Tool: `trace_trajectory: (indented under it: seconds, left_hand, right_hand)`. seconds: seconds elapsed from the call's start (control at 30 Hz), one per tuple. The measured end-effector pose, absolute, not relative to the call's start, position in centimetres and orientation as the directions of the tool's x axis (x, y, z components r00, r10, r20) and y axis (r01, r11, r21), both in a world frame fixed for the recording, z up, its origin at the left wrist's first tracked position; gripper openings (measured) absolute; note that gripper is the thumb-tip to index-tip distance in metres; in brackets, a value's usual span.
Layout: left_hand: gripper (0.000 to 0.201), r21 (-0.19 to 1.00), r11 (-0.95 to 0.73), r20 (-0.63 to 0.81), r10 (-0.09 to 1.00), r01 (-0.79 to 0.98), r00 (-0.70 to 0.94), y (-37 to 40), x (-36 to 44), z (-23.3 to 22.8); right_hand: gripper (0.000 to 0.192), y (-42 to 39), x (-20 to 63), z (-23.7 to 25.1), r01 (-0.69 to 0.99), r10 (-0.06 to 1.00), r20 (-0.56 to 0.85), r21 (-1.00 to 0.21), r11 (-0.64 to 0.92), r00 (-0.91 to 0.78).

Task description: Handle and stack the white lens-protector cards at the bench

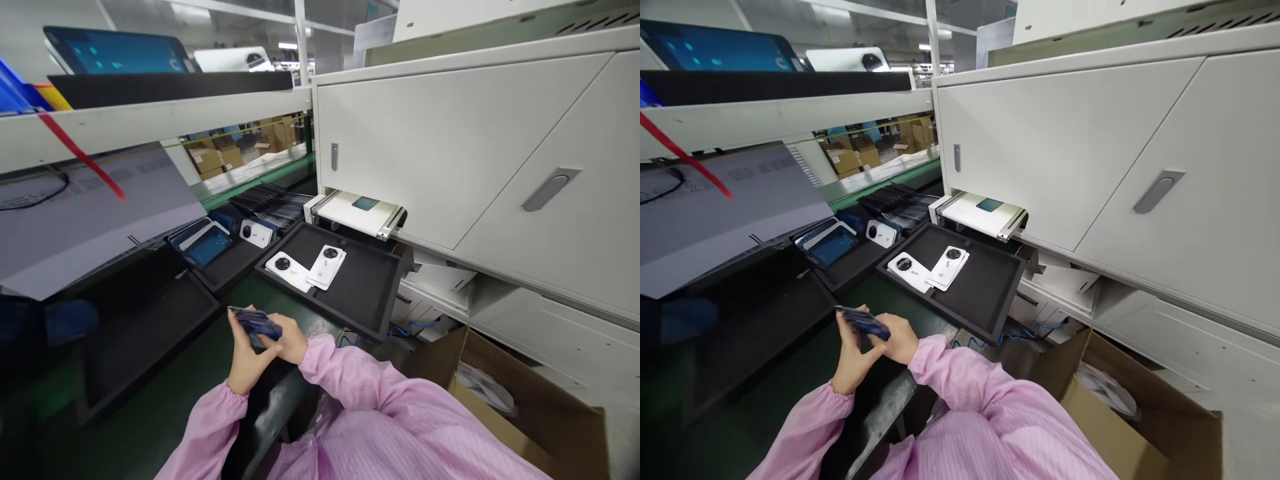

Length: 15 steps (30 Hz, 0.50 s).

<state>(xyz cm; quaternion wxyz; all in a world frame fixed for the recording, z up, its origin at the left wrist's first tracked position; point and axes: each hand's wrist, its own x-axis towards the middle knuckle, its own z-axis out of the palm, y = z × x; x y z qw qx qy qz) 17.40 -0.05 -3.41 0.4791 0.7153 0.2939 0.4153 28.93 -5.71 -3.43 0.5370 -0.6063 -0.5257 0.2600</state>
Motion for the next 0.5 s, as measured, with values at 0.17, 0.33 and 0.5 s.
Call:
trace_trajectory:
  seconds: [0.17,0.33,0.5]
  left_hand:
    - [0.128,0.872,-0.480,0.454,0.867,0.097,0.205,-0.6,18.2,-3.1]
    - [0.097,0.842,-0.538,0.515,0.825,0.043,0.232,0.8,16.8,-3.6]
    - [0.080,0.857,-0.514,0.490,0.828,0.022,0.272,0.9,15.5,-5.0]
  right_hand:
    - [0.050,-5.4,26.8,-4.2,0.447,0.925,0.366,-0.848,0.286,0.102]
    - [0.037,-5.9,33.6,1.1,0.483,0.995,0.098,-0.872,0.085,0.000]
    - [0.049,-2.2,43.1,5.6,0.469,0.671,-0.012,-0.706,-0.531,0.741]
